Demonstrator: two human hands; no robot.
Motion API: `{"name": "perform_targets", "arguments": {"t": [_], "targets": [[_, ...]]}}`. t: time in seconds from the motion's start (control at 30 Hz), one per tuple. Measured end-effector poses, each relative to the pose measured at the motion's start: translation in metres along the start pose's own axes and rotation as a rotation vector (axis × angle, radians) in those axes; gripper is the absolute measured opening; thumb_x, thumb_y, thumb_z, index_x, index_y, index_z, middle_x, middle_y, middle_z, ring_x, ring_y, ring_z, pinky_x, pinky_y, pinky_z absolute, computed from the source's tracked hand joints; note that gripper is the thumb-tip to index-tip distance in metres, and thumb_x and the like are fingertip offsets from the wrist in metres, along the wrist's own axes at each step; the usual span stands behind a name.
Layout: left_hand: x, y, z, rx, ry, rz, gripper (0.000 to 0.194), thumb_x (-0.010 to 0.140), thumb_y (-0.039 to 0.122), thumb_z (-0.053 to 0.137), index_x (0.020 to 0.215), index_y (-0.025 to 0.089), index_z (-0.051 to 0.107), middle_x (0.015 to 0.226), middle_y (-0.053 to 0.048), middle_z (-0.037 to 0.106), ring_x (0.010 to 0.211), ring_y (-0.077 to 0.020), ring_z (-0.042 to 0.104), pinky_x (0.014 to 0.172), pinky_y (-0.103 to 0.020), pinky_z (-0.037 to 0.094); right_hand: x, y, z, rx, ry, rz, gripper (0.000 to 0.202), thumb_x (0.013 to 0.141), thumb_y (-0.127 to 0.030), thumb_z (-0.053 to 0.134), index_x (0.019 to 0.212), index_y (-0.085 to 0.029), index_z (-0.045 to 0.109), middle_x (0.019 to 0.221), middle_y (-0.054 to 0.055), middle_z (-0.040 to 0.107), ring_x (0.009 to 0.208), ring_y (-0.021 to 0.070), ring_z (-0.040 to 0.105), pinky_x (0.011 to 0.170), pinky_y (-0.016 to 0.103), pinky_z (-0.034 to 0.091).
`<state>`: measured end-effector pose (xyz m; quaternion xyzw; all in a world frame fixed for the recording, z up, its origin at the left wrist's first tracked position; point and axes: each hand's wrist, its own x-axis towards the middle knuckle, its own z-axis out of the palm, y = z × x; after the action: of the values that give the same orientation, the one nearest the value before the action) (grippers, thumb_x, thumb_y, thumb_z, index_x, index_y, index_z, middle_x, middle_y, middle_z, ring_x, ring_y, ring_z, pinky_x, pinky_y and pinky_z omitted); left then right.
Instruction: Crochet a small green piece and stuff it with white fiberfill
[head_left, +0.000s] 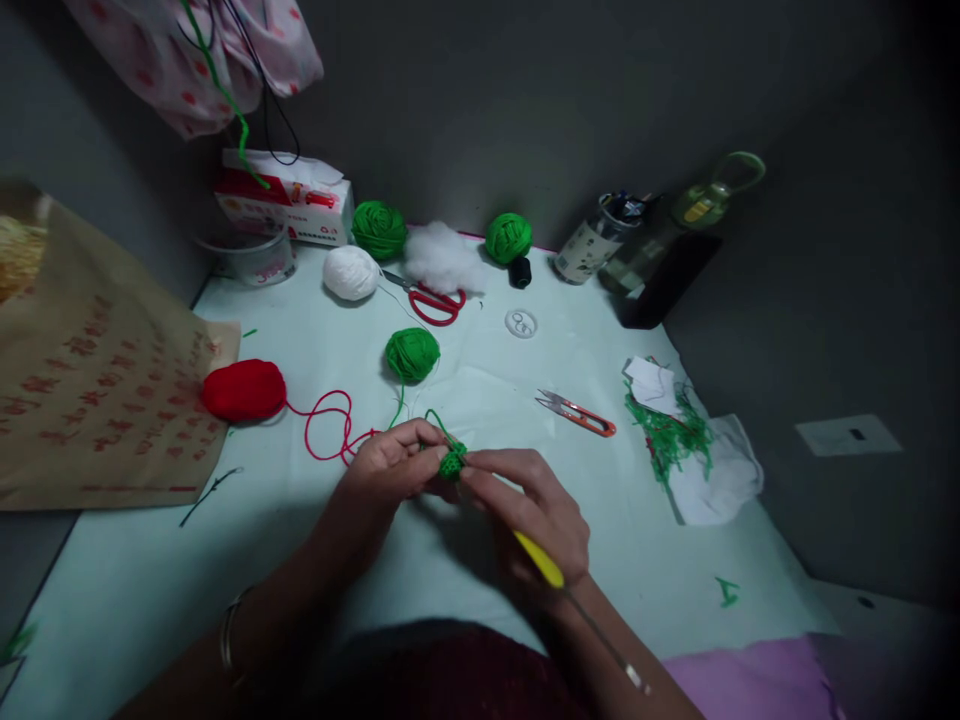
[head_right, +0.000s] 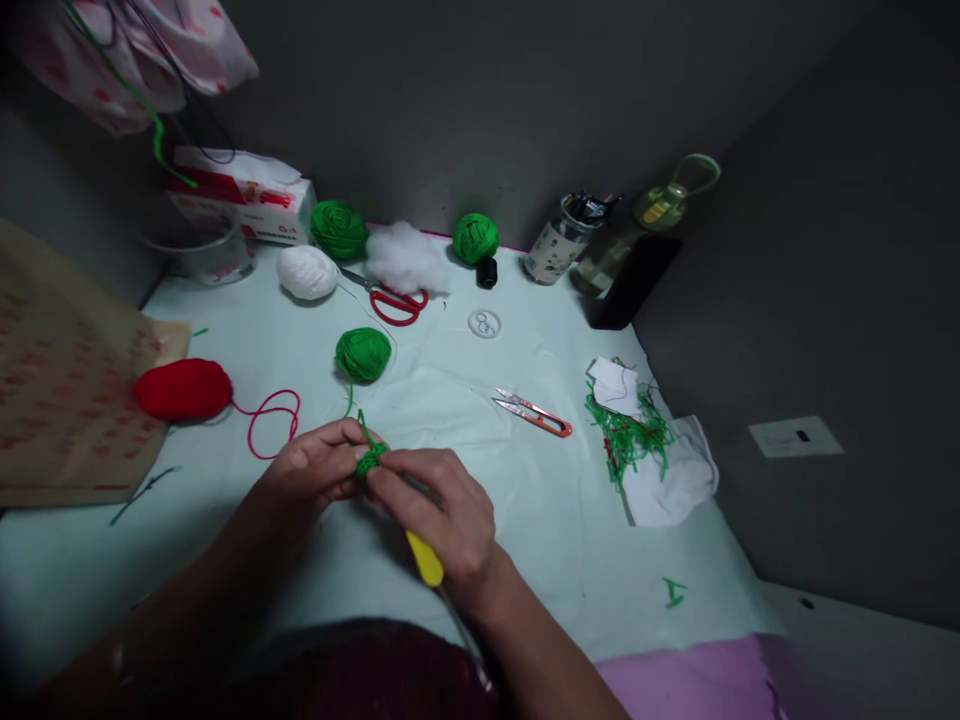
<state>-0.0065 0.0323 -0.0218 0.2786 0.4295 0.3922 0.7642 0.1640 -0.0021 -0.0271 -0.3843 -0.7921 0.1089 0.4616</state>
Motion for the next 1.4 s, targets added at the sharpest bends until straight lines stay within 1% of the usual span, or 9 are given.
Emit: {"name": "perform_targets", "arguments": {"t": [0.17,0.33,0.47,0.67,0.83,0.93,1.1,1.27,1.4], "targets": [[0.000,-0.004,0.004,-0.010,-0.060,0.039,0.013,0.078,0.026,0.071,0.088,0.018,0.068,0.076,-0.001,0.065,0.065,-0.0127,0.060,0.068,-0.029,0.053,0.007,0.002,0.001,0.272,0.061,0.269,0.029,0.094,-0.008,0.059,0.113,-0.026,0.072,0.109,0.007,0.072,0.100,0.0187,0.069,0.083,0.037,0.060],[-0.003,-0.001,0.005,0.069,0.027,0.196,0.033,0.083,0.028,0.070,0.114,0.017,0.068,0.081,0.000,0.059,0.073,-0.0127,0.056,0.068,-0.026,0.046,0.010,0.001,-0.002,0.354,0.105,0.347,0.025,0.096,-0.009,0.056,0.104,-0.024,0.073,0.099,0.004,0.074,0.094,0.0184,0.068,0.082,0.038,0.057],[-0.012,0.005,0.007,0.143,0.068,0.274,0.045,0.079,0.028,0.078,0.121,0.018,0.066,0.086,0.001,0.058,0.070,-0.0110,0.052,0.062,-0.024,0.043,0.011,-0.007,-0.005,0.289,0.143,0.275,0.028,0.094,-0.005,0.056,0.107,-0.024,0.072,0.097,0.004,0.073,0.092,0.0179,0.067,0.078,0.036,0.057],[-0.026,0.012,0.014,0.190,0.086,0.354,0.047,0.077,0.030,0.081,0.121,0.021,0.068,0.085,0.002,0.057,0.068,-0.0089,0.048,0.067,-0.022,0.045,0.011,-0.020,-0.011,0.029,0.139,0.030,0.028,0.093,-0.005,0.057,0.113,-0.019,0.069,0.100,0.009,0.071,0.090,0.0181,0.067,0.073,0.033,0.058],[-0.035,0.015,0.018,0.479,0.075,0.538,0.053,0.083,0.019,0.074,0.133,0.030,0.062,0.104,0.001,0.061,0.068,-0.0076,0.049,0.072,-0.023,0.047,0.009,-0.020,-0.018,-0.219,0.109,-0.119,0.026,0.093,-0.007,0.060,0.115,-0.019,0.069,0.102,0.010,0.072,0.092,0.0180,0.071,0.072,0.030,0.062],[-0.040,0.019,0.018,0.589,-0.009,0.562,0.049,0.087,0.017,0.067,0.133,0.031,0.063,0.102,0.001,0.063,0.069,-0.0087,0.051,0.070,-0.024,0.048,0.009,-0.022,-0.024,-0.298,0.076,-0.150,0.027,0.094,-0.009,0.060,0.117,-0.021,0.068,0.104,0.008,0.074,0.096,0.0183,0.072,0.074,0.030,0.063],[-0.041,0.019,0.020,0.587,0.025,0.617,0.047,0.084,0.015,0.070,0.129,0.028,0.066,0.093,0.002,0.063,0.070,-0.0090,0.054,0.075,-0.024,0.049,0.009,-0.031,-0.029,-0.319,0.062,-0.155,0.025,0.095,-0.010,0.058,0.116,-0.019,0.067,0.107,0.009,0.074,0.101,0.0181,0.071,0.079,0.032,0.064],[-0.041,0.010,0.026,0.302,0.024,0.446,0.051,0.083,0.018,0.074,0.132,0.028,0.064,0.091,0.002,0.062,0.065,-0.0066,0.049,0.064,-0.019,0.046,0.009,-0.037,-0.025,-0.348,0.102,-0.163,0.023,0.096,-0.010,0.058,0.114,-0.016,0.069,0.105,0.010,0.073,0.100,0.0183,0.070,0.081,0.032,0.064],[-0.043,0.010,0.031,-0.013,-0.043,0.244,0.080,0.078,0.026,0.082,0.149,0.030,0.045,0.083,0.004,0.058,0.051,-0.0029,0.037,0.044,-0.014,0.034,0.005,-0.036,-0.021,-0.402,0.127,-0.206,0.027,0.092,-0.008,0.063,0.116,-0.018,0.071,0.104,0.010,0.072,0.098,0.0206,0.070,0.079,0.034,0.064]]}}
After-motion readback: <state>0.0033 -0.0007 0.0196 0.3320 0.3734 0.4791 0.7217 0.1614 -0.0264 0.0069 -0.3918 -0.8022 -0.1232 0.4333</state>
